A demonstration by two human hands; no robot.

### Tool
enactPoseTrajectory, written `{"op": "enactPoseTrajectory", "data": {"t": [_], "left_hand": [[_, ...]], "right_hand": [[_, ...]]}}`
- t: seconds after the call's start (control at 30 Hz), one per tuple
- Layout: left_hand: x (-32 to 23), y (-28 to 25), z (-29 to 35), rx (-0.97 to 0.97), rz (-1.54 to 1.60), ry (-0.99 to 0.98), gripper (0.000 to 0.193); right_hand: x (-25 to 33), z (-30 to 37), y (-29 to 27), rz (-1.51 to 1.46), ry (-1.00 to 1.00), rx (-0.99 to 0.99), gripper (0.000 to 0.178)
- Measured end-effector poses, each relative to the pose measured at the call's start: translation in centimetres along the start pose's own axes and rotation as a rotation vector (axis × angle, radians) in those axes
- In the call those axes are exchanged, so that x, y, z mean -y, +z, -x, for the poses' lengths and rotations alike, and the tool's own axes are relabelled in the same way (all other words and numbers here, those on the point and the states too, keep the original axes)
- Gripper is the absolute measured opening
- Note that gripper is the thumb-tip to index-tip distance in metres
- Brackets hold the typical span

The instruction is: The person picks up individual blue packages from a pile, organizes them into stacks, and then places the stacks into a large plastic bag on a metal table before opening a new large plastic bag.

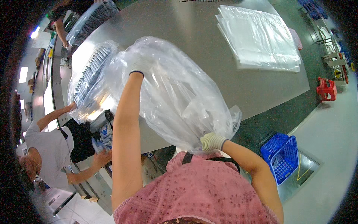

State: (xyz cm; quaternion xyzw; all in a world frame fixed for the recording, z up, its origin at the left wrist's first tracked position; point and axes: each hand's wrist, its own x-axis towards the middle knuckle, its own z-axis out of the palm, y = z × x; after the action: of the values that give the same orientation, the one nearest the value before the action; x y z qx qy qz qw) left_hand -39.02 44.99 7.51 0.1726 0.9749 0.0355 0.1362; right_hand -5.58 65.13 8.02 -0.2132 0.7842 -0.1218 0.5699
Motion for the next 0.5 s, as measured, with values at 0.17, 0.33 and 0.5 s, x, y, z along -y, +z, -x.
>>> {"op": "enactPoseTrajectory", "data": {"t": [0.17,0.33,0.5], "left_hand": [[-6.5,3.7,4.8,-0.343,-0.332,0.317,0.029],[-12.7,9.2,17.9,0.439,-0.004,0.494,0.024],[-10.1,11.0,23.3,0.574,-0.172,0.710,0.028]], "right_hand": [[0.3,0.2,-3.3,-0.104,-0.157,-0.352,0.034],[-3.4,-4.2,-9.8,-0.770,-0.416,-0.928,0.040],[-8.4,-6.7,-13.9,-0.086,0.158,-0.832,0.056]]}}
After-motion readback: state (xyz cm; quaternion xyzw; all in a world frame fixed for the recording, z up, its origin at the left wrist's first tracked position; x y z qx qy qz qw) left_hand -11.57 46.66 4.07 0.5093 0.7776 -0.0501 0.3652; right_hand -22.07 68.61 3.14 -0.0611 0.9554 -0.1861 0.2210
